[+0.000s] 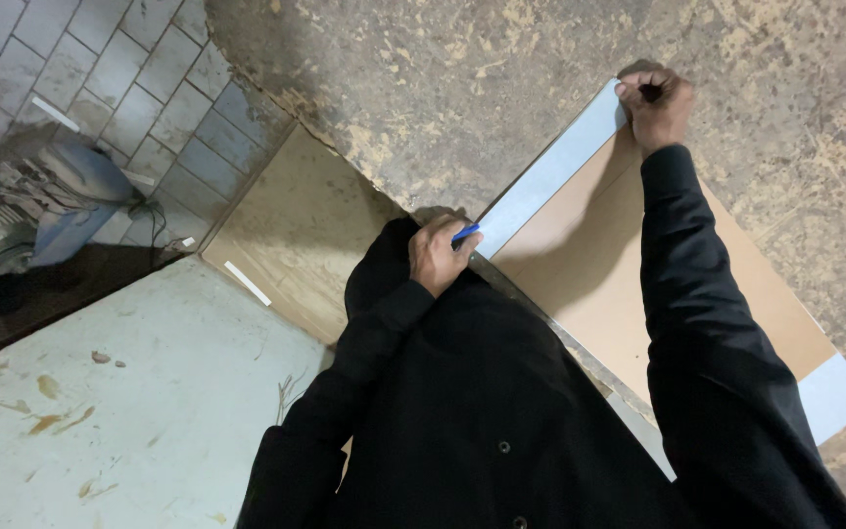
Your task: The person positions a large board with white edge strips on a workbench, measures it with a tape measure, and marks a line with a pen. They then use a utility knife to score along the marked line, holding the board steady with the other hand.
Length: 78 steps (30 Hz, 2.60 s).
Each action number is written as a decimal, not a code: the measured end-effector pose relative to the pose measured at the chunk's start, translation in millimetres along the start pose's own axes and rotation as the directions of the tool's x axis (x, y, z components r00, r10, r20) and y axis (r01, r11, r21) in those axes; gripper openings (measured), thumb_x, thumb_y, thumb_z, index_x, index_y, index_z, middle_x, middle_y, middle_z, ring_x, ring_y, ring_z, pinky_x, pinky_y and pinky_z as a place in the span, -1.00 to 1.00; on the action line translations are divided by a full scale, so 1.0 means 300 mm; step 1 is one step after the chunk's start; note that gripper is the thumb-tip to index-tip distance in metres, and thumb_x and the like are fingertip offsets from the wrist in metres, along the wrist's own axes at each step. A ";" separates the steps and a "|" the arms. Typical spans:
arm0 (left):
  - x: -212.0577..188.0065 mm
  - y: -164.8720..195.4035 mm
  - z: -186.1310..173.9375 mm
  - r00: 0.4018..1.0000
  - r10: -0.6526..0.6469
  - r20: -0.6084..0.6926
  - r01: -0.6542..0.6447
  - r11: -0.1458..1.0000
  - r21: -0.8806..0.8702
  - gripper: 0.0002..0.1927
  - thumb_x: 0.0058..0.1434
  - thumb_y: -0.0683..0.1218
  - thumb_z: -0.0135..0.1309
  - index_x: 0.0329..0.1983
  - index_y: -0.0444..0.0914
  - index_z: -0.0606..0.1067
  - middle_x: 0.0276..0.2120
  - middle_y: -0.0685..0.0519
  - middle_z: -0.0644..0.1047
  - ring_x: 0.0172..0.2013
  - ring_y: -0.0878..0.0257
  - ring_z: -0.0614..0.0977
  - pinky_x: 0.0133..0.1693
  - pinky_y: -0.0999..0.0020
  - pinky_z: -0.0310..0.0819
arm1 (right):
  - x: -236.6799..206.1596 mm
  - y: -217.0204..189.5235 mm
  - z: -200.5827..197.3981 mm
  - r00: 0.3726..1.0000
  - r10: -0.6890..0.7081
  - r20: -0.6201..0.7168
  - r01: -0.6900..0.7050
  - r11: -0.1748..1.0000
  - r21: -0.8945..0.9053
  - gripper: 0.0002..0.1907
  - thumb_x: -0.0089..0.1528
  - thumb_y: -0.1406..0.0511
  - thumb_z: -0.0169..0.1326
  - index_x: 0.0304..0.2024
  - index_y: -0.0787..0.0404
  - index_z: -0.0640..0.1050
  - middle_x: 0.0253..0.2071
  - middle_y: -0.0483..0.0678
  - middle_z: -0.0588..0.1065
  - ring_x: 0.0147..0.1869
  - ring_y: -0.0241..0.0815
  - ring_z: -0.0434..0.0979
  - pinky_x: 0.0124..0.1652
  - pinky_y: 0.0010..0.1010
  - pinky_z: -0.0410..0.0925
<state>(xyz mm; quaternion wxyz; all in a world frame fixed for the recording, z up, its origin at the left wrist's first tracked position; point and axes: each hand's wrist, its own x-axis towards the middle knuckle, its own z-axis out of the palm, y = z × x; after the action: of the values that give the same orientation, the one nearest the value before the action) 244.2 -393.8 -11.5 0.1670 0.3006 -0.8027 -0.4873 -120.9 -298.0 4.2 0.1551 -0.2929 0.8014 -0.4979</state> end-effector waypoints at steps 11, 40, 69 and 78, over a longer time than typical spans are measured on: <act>-0.002 0.035 0.026 1.000 -0.024 -0.002 0.024 0.998 0.051 -0.80 0.11 -0.08 0.31 -0.39 -0.29 0.54 -0.38 -0.07 0.54 -0.35 -0.05 0.60 -0.27 0.10 0.48 | -0.037 0.004 -0.021 0.997 0.036 -0.068 -0.038 0.999 -0.028 -0.80 0.29 0.49 0.34 -0.26 0.34 0.52 -0.21 -0.07 0.63 -0.18 -0.36 0.57 -0.13 -0.49 0.48; -0.024 0.042 0.072 0.996 -0.075 0.039 0.068 0.983 0.173 -0.81 0.08 -0.10 0.25 -0.39 -0.31 0.52 -0.31 -0.06 0.55 -0.34 -0.04 0.63 -0.28 0.08 0.52 | -0.028 0.047 -0.068 1.000 -0.002 0.012 0.005 0.972 -0.233 -0.89 0.27 0.39 0.42 -0.21 0.29 0.72 -0.25 -0.01 0.67 -0.20 -0.31 0.63 -0.11 -0.40 0.52; -0.099 0.065 0.078 0.998 -0.058 0.009 0.055 0.979 0.194 -0.81 0.03 -0.09 0.27 -0.42 -0.29 0.54 -0.29 -0.11 0.58 -0.26 -0.11 0.63 -0.19 0.02 0.51 | -0.644 -0.243 0.057 0.595 -0.091 0.799 0.675 0.596 -0.435 0.20 -0.29 -0.34 0.29 0.17 0.33 0.52 0.14 0.13 0.38 0.36 0.14 0.23 0.36 0.20 -0.10; -0.112 0.062 0.061 0.995 -0.087 0.046 0.076 0.978 0.195 -0.78 0.02 -0.09 0.30 -0.40 -0.31 0.55 -0.28 -0.10 0.57 -0.25 -0.10 0.63 -0.18 0.03 0.51 | -0.739 -0.297 0.109 0.653 -0.029 0.757 0.629 0.578 -0.520 -0.07 -0.16 -0.15 0.33 0.11 0.26 0.56 0.11 0.07 0.43 0.35 0.10 0.26 0.36 0.23 -0.08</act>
<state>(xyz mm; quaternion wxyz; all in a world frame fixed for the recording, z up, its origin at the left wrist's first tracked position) 253.5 -353.2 -3.0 0.0950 0.3346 -0.8375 -0.4214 97.8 -212.5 59.1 0.1956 -0.6452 0.7386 0.0018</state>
